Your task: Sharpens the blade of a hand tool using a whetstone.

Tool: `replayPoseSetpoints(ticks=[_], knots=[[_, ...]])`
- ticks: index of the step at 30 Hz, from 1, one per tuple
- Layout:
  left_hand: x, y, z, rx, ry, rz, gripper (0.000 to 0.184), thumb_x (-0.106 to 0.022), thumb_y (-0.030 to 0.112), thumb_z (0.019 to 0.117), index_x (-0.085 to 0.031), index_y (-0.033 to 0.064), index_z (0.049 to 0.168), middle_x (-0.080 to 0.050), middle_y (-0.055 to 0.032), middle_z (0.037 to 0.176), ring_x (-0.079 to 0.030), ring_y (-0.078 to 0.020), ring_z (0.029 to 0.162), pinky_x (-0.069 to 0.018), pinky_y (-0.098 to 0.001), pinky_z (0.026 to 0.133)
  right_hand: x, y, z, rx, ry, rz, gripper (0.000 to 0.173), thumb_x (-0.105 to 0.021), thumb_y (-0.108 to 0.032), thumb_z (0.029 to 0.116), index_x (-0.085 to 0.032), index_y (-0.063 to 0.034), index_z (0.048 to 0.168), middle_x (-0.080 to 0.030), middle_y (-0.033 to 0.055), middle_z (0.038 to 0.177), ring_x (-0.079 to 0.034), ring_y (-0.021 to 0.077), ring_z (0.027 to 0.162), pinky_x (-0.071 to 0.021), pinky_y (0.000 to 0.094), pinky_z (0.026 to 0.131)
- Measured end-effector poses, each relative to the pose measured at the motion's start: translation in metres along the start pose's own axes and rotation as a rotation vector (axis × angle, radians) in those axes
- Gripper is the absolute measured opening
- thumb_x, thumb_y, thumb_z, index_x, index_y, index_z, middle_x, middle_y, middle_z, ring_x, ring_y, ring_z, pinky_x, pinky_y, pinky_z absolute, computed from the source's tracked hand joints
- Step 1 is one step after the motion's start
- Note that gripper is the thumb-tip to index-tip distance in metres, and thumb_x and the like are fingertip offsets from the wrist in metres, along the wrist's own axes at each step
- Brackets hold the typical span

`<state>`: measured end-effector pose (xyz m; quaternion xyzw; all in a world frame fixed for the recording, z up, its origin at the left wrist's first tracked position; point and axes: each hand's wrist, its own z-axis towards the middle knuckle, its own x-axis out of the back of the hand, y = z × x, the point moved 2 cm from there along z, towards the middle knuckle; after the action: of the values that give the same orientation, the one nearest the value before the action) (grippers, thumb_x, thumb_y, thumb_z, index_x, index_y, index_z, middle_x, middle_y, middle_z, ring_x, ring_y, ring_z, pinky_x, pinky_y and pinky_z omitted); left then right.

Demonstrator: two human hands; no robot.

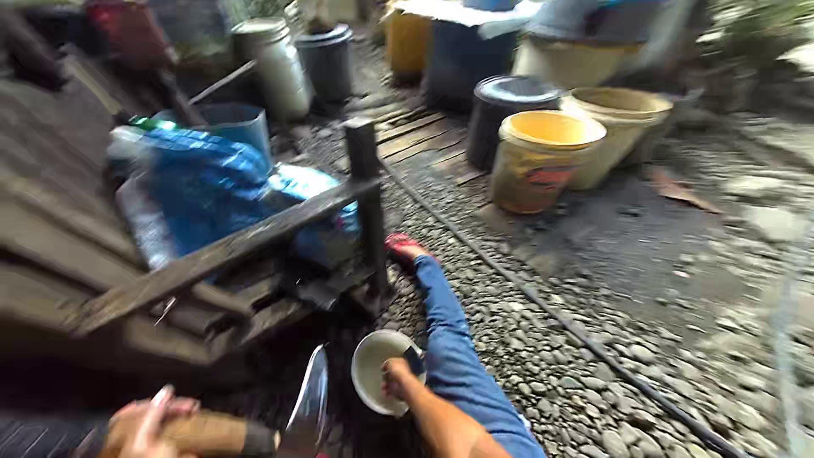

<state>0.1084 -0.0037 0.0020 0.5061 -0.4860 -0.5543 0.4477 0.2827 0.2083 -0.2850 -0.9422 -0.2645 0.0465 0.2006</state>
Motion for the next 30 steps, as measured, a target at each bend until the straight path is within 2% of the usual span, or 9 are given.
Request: replayPoseSetpoints(ticks=[5, 7, 9, 13, 16, 18, 20, 24, 30], knots=[[-0.009, -0.01, 0.01, 0.003, 0.228, 0.035, 0.017, -0.053, -0.002, 0.0991, -0.054, 0.0108, 0.088, -0.06, 0.0077, 0.058, -0.061, -0.0047, 0.05, -0.0565, -0.0208, 0.052, 0.0, 0.006, 0.012, -0.032, 0.148, -0.134, 0.027, -0.047, -0.011, 0.1057, -0.058, 0.0074, 0.123, -0.058, 0.0215, 0.105, -0.057, 0.0279, 0.084, -0.0508, 0.0449, 0.075], [-0.011, -0.017, 0.012, 0.054, 0.28, 0.047, 0.016, -0.055, -0.002, 0.0994, -0.054, 0.0093, 0.087, -0.059, 0.0067, 0.059, -0.06, -0.005, 0.05, -0.0559, -0.0208, 0.052, -0.002, 0.002, 0.013, 0.022, 0.138, 0.003, 0.029, -0.041, -0.015, 0.1098, -0.06, 0.0071, 0.112, -0.058, 0.0175, 0.091, -0.056, 0.024, 0.072, -0.0497, 0.0402, 0.067], [-0.013, -0.025, 0.016, 0.105, 0.326, 0.048, 0.014, -0.058, -0.001, 0.0992, -0.055, 0.0073, 0.089, -0.057, 0.0048, 0.06, -0.059, -0.0057, 0.05, -0.0556, -0.021, 0.053, -0.016, -0.011, -0.005, 0.054, -0.084, 0.317, 0.032, -0.03, -0.025, 0.1133, -0.051, -0.0064, 0.097, -0.053, 0.0037, 0.073, -0.053, 0.0132, 0.057, -0.0486, 0.0288, 0.054], [-0.023, -0.036, 0.019, 0.204, 0.375, 0.036, 0.01, -0.061, 0.002, 0.1004, -0.056, 0.0051, 0.092, -0.056, 0.0027, 0.065, -0.057, -0.0053, 0.053, -0.0535, -0.0201, 0.054, -0.053, -0.046, -0.073, 0.187, -0.491, 0.264, 0.036, -0.031, -0.025, 0.1136, -0.056, -0.0047, 0.099, -0.064, 0.0025, 0.075, -0.063, 0.011, 0.06, -0.0542, 0.026, 0.057], [-0.03, -0.043, 0.02, 0.239, 0.399, 0.038, 0.01, -0.062, 0.006, 0.1013, -0.056, 0.0039, 0.094, -0.055, 0.0011, 0.065, -0.057, -0.0068, 0.054, -0.0529, -0.0212, 0.055, -0.074, -0.049, -0.115, 0.489, -0.588, -0.118, 0.036, -0.035, -0.015, 0.1122, -0.063, 0.0067, 0.114, -0.07, 0.0098, 0.096, -0.068, 0.0128, 0.083, -0.0569, 0.0293, 0.078], [-0.033, -0.046, 0.022, 0.238, 0.414, 0.033, 0.01, -0.063, 0.008, 0.1021, -0.056, 0.0033, 0.096, -0.055, 0.0006, 0.065, -0.057, -0.0067, 0.054, -0.0529, -0.0212, 0.055, -0.074, -0.042, -0.137, 0.805, -0.625, -0.466, 0.039, -0.04, -0.015, 0.1095, -0.062, 0.0093, 0.131, -0.068, 0.0201, 0.127, -0.066, 0.0216, 0.117, -0.05, 0.0362, 0.105], [-0.034, -0.046, 0.024, 0.236, 0.438, 0.027, 0.011, -0.063, 0.01, 0.1024, -0.057, 0.002, 0.098, -0.055, 0.0002, 0.067, -0.057, -0.0067, 0.055, -0.0529, -0.0211, 0.056, -0.07, -0.026, -0.15, 1.128, -0.625, -0.744, 0.043, -0.043, -0.016, 0.1082, -0.058, 0.0104, 0.138, -0.059, 0.0273, 0.142, -0.056, 0.0343, 0.136, -0.0404, 0.0446, 0.118], [-0.03, -0.042, 0.025, 0.251, 0.464, 0.027, 0.013, -0.065, 0.011, 0.1017, -0.057, 0.0014, 0.1, -0.054, 0.0, 0.067, -0.057, -0.007, 0.055, -0.0524, -0.0214, 0.056, -0.053, 0.009, -0.135, 1.542, -0.546, -0.861, 0.044, -0.05, -0.015, 0.1037, -0.058, 0.0125, 0.137, -0.059, 0.0289, 0.142, -0.056, 0.0437, 0.135, -0.0391, 0.0517, 0.118], [-0.03, -0.025, 0.018, 0.26, 0.409, 0.023, 0.011, -0.064, 0.01, 0.1018, -0.057, 0.0024, 0.096, -0.055, 0.001, 0.064, -0.057, -0.007, 0.053, -0.0519, -0.0217, 0.053, -0.035, -0.001, -0.089, 1.738, -0.4, -0.933, 0.043, -0.058, 0.002, 0.0905, -0.068, 0.0025, 0.132, -0.062, 0.0258, 0.14, -0.059, 0.0476, 0.13, -0.0451, 0.0636, 0.109]])
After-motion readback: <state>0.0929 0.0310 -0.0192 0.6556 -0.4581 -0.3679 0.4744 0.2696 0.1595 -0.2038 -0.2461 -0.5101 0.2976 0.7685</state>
